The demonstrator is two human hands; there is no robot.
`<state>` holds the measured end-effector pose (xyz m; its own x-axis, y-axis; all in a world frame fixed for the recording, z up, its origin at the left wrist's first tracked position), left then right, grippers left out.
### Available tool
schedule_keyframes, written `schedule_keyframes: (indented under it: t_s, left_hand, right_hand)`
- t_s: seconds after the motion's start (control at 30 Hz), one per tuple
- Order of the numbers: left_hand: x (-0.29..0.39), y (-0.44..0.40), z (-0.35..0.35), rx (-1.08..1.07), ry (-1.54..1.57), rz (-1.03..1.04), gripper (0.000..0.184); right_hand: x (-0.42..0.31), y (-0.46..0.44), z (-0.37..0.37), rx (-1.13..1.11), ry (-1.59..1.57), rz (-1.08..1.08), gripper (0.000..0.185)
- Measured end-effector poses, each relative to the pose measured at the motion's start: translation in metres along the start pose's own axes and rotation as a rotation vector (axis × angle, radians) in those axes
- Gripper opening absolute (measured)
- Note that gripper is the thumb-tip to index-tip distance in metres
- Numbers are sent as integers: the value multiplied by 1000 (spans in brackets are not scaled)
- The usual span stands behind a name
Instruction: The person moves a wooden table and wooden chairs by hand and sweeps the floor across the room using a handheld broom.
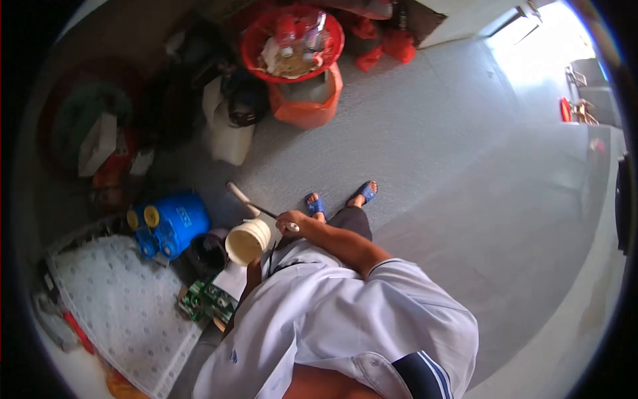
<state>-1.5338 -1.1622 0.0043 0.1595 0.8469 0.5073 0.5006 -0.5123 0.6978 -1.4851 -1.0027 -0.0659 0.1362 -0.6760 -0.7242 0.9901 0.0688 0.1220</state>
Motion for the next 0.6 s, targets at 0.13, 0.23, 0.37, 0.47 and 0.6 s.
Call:
schedule_keyframes:
  t_s: [0.13, 0.23, 0.37, 0.47, 0.6]
  left_hand:
    - [0, -10, -7, -52, -26, 29, 33]
    - [22, -28, -3, -118, -56, 85, 32]
    - [60, -52, 10, -199, -87, 156, 31]
    - [84, -67, 24, -191, -68, 200, 26]
    - [122, -72, 39, -206, -5, 194, 22]
  right_hand:
    - [-48, 56, -26, 39, 306, -353, 33]
    - [4, 160, -108, 595, -804, 115, 12]
    - [-90, 319, -70, 821, -1297, 183, 18]
    - [-126, 409, -84, 968, -1136, 201, 19]
    - [-136, 447, -112, 1286, -1010, 17, 11]
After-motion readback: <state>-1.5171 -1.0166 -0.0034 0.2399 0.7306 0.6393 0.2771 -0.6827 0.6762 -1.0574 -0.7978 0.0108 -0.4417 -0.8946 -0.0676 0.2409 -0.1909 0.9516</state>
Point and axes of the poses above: each hand's wrist, its own y-axis away from the middle knuckle, its own z-axis out of the palm, x = y × z, the point moved 8 cm from there along -y, towards the middle knuckle, and after that the axes turned 7 degrees about -y, right-handed, at the moved point
